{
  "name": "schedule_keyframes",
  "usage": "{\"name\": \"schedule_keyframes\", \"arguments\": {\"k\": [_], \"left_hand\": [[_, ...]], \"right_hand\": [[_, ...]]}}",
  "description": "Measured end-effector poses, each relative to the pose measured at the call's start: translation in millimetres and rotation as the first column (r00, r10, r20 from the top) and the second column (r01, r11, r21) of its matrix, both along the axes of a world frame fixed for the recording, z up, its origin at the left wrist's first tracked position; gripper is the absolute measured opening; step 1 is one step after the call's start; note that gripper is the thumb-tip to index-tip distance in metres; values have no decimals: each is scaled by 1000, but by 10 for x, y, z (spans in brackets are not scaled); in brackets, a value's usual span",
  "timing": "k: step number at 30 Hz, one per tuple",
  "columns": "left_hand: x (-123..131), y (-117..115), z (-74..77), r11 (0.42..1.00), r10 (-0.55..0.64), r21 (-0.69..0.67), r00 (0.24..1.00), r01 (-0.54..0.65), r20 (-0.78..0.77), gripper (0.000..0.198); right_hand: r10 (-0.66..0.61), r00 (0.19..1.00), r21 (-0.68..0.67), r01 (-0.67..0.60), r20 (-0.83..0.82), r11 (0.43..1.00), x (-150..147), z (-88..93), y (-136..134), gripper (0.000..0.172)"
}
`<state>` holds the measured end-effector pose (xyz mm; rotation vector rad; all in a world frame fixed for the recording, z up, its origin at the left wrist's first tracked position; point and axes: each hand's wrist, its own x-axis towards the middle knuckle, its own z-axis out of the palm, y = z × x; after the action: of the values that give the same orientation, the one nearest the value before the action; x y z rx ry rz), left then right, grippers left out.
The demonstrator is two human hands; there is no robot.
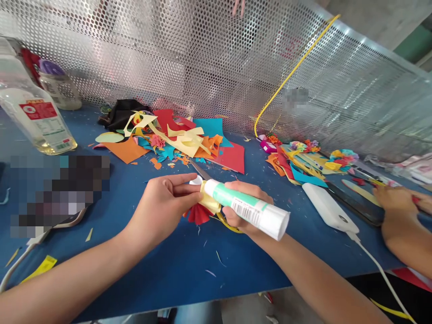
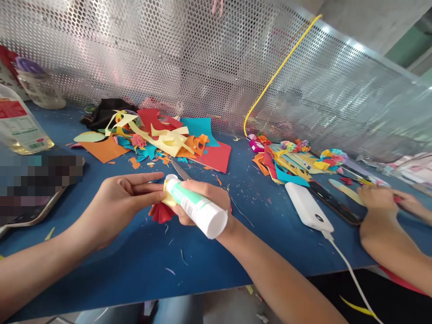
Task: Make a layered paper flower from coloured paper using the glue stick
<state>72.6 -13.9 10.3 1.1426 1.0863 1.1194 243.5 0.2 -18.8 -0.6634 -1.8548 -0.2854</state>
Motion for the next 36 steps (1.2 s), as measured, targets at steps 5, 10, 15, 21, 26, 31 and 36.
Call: {"name": "schedule_keyframes", "arguments": {"k": [5,10,15,21,26,31,36], "left_hand": [[10,-45,-11,998,-22,51,996,26,-84,36],[0,-53,0,998,-25,62,992,33,-122,35],[-14,-18,-6,999,11,45,996,-7,-92,41],[-42,33,-28,998,11,57,999,-9,-32,41],[-59,72,-8,998,15,69,1000,-13,-24,35],[-66,74,-6,996,28,83,1000,-27,-9,31],[-62,88,-9,994,44,96,999,-44,-6,30]], "right_hand": [[29,999,-36,-27,40,999,28,23,-10,25],[47,998,-54,-44,43,998,16,-13,-37,28],[-12,998,-169,0,-69,986,55,-17,65,31],[-216,966,-385,255,144,887,282,-29,397,60],[-240,910,-490,388,337,781,276,-141,532,64],[-229,861,-513,463,454,723,239,-247,629,45],[-168,849,-482,434,501,761,216,-236,678,45]]}}
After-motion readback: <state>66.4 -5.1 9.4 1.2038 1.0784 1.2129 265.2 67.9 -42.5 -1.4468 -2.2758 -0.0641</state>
